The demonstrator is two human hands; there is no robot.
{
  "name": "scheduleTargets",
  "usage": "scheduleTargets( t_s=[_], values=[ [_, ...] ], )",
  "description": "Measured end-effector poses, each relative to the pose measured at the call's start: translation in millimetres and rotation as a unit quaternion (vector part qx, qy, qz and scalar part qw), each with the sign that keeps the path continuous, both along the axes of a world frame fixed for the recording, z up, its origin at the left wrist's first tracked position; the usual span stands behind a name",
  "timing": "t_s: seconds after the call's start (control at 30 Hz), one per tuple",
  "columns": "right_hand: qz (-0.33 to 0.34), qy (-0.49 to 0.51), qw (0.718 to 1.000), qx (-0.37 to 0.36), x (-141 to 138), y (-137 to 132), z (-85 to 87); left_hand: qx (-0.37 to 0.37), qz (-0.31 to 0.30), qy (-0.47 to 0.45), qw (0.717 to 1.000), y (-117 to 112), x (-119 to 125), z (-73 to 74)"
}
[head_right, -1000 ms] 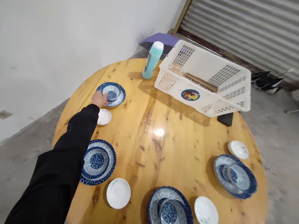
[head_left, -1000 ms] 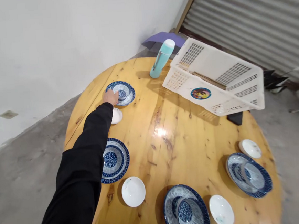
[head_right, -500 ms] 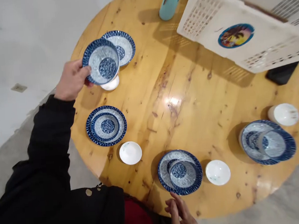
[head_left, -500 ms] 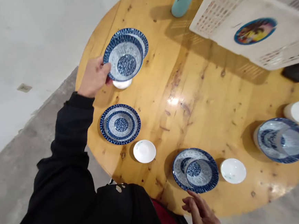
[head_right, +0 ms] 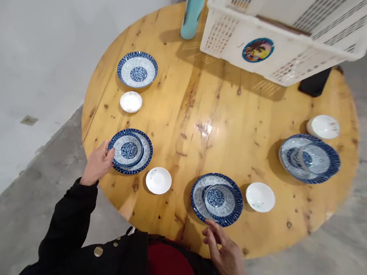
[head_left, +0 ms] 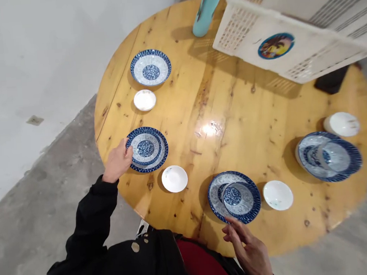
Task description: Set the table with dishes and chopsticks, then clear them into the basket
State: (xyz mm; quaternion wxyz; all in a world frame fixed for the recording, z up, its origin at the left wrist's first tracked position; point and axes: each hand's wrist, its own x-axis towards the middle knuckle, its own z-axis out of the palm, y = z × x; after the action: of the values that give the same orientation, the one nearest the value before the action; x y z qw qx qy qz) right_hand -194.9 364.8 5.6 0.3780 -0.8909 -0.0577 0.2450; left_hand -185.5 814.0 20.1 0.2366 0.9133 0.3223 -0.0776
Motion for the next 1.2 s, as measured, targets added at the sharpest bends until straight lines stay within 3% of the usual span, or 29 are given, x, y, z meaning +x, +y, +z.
scheduleTargets(
  t_s=[0.4,0.7,0.77,0.83,0.9,0.97,1.07,1.2],
  values=[
    [-0.081,0.005,0.996,0.022,-23,-8,-3.6,0.121,-0.023,0.109,0.986,-8,6,2.9],
    [-0.04,-0.007,0.999,0.024,-21,-14,-14.8,0.139,-0.033,0.141,0.98,3,10,3.0],
    [-0.03,-0.027,0.999,0.022,-20,-8,-14.5,0.102,-0.021,0.113,0.988,8,9,0.0],
    [-0.02,-0.044,0.999,0.011,-18,-3,-13.8,0.007,0.022,0.068,0.997,13,10,-5.5],
    [-0.017,-0.057,0.998,0.003,-16,0,-14.5,-0.129,0.096,0.038,0.986,16,14,-13.1],
    [-0.022,-0.061,0.998,-0.002,-15,1,-16.3,-0.212,0.159,0.009,0.964,16,19,-19.9],
    [-0.037,-0.058,0.998,-0.006,-17,0,-18.4,-0.266,0.193,0.005,0.944,11,24,-24.7],
    [-0.043,-0.07,0.997,0.003,-19,-3,-18.2,-0.254,0.209,-0.001,0.944,4,30,-26.8]
  ],
)
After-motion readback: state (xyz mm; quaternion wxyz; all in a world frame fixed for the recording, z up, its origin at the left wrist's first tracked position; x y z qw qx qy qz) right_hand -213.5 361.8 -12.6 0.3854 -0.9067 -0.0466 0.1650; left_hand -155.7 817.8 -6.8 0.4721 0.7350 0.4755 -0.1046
